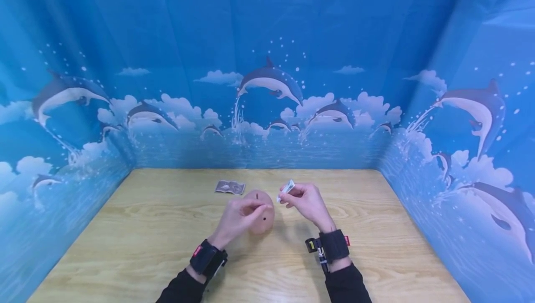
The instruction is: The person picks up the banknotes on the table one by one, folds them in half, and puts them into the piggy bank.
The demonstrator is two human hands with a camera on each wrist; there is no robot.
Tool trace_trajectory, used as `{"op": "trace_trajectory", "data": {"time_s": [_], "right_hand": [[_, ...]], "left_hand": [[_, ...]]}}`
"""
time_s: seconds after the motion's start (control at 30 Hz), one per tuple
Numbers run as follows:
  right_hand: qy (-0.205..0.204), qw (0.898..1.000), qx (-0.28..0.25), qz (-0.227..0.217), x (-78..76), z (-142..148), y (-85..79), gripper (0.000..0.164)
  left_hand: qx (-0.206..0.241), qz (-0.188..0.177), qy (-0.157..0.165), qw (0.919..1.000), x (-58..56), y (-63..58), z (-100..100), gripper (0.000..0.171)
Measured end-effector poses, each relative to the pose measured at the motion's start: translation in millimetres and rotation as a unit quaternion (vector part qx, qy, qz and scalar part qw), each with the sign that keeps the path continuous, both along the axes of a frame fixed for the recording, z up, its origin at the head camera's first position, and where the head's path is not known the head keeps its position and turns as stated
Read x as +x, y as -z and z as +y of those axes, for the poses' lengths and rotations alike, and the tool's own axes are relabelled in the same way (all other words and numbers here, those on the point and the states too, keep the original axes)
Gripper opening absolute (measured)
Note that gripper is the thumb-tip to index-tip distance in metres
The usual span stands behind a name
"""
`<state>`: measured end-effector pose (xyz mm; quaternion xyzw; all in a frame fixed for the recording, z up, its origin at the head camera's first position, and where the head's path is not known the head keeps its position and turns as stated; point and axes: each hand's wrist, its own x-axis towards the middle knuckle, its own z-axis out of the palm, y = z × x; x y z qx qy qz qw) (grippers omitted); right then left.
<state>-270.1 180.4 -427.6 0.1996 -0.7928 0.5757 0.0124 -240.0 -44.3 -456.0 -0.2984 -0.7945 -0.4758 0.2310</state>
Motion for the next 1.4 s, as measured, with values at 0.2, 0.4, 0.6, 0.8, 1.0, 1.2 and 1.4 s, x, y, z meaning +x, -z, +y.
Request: {"op": "trace_trajectory", "data": {"time_s": [0.2, 0.4, 0.6, 0.8, 1.0, 1.2, 1.4], "right_hand": [[0.008, 1.000, 0.012, -0.006, 15.1, -10, -21.1, 0.021], [0.012, 1.000, 0.006, -0.015, 14.5, -10, -18.4, 0.020], [0.011, 1.000, 0.012, -0.013, 15.0, -11, -18.7, 0.020], [0.020, 1.000, 0.019, -0.003, 11.7, -12, -12.6, 0.017], [0.042, 0.999, 0.010, -0.005, -3.8, -10, 7.9, 0.020], [0.060, 0.998, 0.005, 0.006, -6.4, -9, 12.4, 0.027], [0.067, 0.998, 0.003, 0.013, -5.8, -13, 13.1, 0.023]], "left_hand": [[0.007, 0.002, 0.015, 0.9999, -6.4, -0.6, -9, 0.008], [0.009, 0.018, 0.007, 0.9998, -10.5, 0.5, -21, 0.005], [-0.004, 0.019, -0.020, 0.9996, -15.7, 2.7, -30, 0.007], [-0.023, 0.001, -0.062, 0.9978, -18.9, 7.9, -35, 0.010], [-0.052, -0.051, -0.103, 0.9920, -22.0, 8.9, -35, 0.022], [-0.076, -0.101, -0.138, 0.9824, -22.1, 10.1, -34, 0.050], [-0.074, -0.201, -0.121, 0.9692, -22.3, 13.1, -32, 0.078]]}}
